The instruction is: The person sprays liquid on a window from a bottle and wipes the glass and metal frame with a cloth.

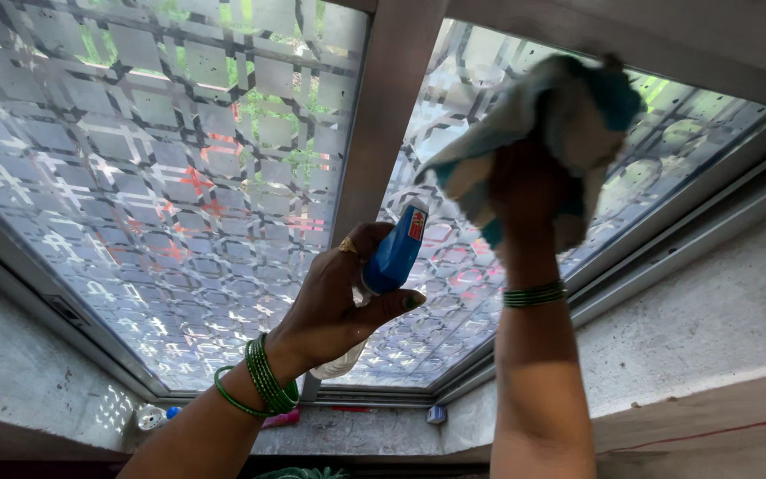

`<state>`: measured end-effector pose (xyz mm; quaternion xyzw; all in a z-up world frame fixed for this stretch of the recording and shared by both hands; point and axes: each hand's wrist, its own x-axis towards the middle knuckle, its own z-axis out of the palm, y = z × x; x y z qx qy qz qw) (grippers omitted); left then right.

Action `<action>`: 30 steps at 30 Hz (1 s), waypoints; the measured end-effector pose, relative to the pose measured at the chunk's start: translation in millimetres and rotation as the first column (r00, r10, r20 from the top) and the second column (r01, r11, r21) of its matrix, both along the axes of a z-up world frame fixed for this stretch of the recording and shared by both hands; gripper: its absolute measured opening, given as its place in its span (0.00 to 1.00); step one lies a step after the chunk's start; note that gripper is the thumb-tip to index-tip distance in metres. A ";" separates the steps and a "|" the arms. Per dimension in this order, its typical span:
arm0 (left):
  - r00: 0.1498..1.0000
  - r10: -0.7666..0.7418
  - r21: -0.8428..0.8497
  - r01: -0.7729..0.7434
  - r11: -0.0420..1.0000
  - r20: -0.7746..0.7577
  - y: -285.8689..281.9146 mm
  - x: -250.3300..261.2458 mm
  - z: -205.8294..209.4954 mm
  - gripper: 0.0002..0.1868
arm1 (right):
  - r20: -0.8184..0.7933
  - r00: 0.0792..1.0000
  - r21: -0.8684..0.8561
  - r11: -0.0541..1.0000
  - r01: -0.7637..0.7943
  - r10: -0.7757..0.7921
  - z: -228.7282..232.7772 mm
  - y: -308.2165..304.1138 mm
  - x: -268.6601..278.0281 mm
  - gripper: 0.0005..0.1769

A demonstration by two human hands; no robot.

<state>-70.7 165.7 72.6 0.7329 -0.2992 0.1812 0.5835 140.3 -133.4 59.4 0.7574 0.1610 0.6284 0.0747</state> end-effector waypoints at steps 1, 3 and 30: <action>1.000 0.002 -0.002 -0.002 1.000 -0.002 -0.3 0.3 -3.7 0.33 | 0.020 0.999 0.000 1.000 0.027 -0.027 6.0 -23.7 3.6 0.33; 1.000 -0.023 0.006 0.023 1.000 -0.011 -1.1 0.6 -10.3 0.31 | 0.031 0.999 0.014 0.999 0.040 -0.041 11.3 -71.6 12.1 0.33; 0.966 -0.172 -0.109 0.153 0.982 -0.192 -2.8 -30.3 -39.0 0.34 | 0.136 0.895 0.526 0.734 -0.429 0.426 -54.1 35.9 85.0 0.31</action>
